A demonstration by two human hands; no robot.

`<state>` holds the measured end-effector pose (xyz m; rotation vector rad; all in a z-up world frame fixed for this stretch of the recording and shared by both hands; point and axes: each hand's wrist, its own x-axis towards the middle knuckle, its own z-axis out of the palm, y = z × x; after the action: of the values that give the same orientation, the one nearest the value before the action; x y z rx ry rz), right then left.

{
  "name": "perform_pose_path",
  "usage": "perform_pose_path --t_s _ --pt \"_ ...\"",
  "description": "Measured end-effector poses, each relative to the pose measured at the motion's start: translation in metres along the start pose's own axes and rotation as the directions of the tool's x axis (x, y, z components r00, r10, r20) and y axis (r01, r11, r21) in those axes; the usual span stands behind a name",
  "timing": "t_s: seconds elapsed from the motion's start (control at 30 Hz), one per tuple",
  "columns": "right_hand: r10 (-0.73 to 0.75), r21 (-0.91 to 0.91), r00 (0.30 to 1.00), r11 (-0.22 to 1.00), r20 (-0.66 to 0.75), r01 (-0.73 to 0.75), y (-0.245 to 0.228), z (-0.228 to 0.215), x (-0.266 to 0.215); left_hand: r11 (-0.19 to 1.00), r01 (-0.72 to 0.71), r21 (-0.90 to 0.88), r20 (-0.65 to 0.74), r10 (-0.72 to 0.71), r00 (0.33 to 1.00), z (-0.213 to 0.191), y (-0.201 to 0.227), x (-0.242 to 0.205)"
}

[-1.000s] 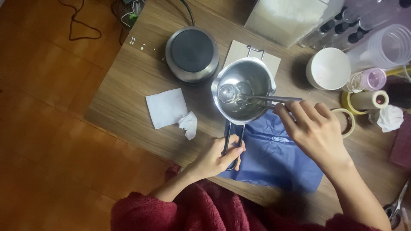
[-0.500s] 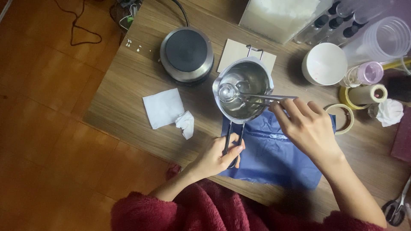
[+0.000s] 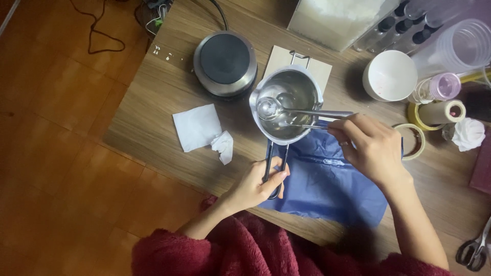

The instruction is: Finalizing a wax flower by using a metal tool to scrape and shape the petals and a spoon to add small amounts of material.

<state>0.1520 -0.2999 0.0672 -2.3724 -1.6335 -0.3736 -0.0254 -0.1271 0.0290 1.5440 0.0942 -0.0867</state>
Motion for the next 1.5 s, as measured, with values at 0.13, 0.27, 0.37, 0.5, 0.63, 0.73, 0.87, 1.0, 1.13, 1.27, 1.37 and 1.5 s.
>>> perform_pose_path --t_s 0.13,0.27,0.37,0.5,0.63,0.73,0.87,1.0,1.13,1.27,1.37,1.5 --pt "0.05 0.059 0.999 0.997 -0.002 -0.05 0.004 -0.002 -0.007 0.998 0.006 -0.069 0.026 -0.004 1.0 -0.005 -0.003 -0.002" --pt "0.106 0.199 0.994 0.975 -0.034 -0.097 0.005 -0.013 -0.011 0.976 -0.081 -0.203 0.068 0.096 0.993 -0.011 -0.019 -0.004" --pt "0.14 0.292 0.989 0.949 -0.045 -0.121 0.003 -0.024 -0.012 0.96 -0.095 -0.263 0.085 0.121 0.989 -0.021 -0.019 -0.007" --pt "0.218 0.4 0.975 0.898 -0.043 -0.183 0.0 -0.04 -0.021 0.94 -0.066 -0.335 0.089 0.101 0.991 -0.038 0.003 -0.008" --pt "0.273 0.405 0.958 0.888 -0.083 -0.218 0.002 -0.039 -0.046 0.941 -0.136 -0.311 0.093 0.173 0.981 -0.062 -0.004 -0.006" --pt "0.377 0.396 0.92 0.865 -0.107 -0.308 0.004 -0.03 -0.07 0.969 0.038 -0.245 -0.041 -0.05 0.998 -0.073 0.012 -0.006" --pt "0.493 0.424 0.86 0.813 -0.136 -0.399 0.001 -0.014 -0.091 0.961 0.008 -0.278 -0.179 -0.06 0.982 -0.084 0.009 -0.001" --pt "0.565 0.468 0.809 0.765 -0.16 -0.442 0.0 0.005 -0.108 0.97 -0.009 -0.244 -0.252 -0.055 0.966 -0.09 0.011 0.002" --pt "0.609 0.487 0.764 0.744 -0.213 -0.457 0.003 0.02 -0.117 0.958 -0.074 -0.278 -0.303 -0.015 0.953 -0.095 -0.013 0.008" --pt "0.601 0.463 0.767 0.759 -0.227 -0.458 0.006 0.033 -0.125 0.963 -0.089 -0.253 -0.315 0.005 0.949 -0.099 -0.017 0.008" --pt "0.603 0.453 0.767 0.759 -0.22 -0.467 0.008 0.041 -0.129 0.968 -0.085 -0.237 -0.319 0.005 0.948 -0.105 -0.021 0.008" --pt "0.605 0.454 0.768 0.756 -0.211 -0.472 0.009 0.049 -0.134 0.962 -0.096 -0.255 -0.288 0.02 0.957 -0.108 -0.018 0.006"
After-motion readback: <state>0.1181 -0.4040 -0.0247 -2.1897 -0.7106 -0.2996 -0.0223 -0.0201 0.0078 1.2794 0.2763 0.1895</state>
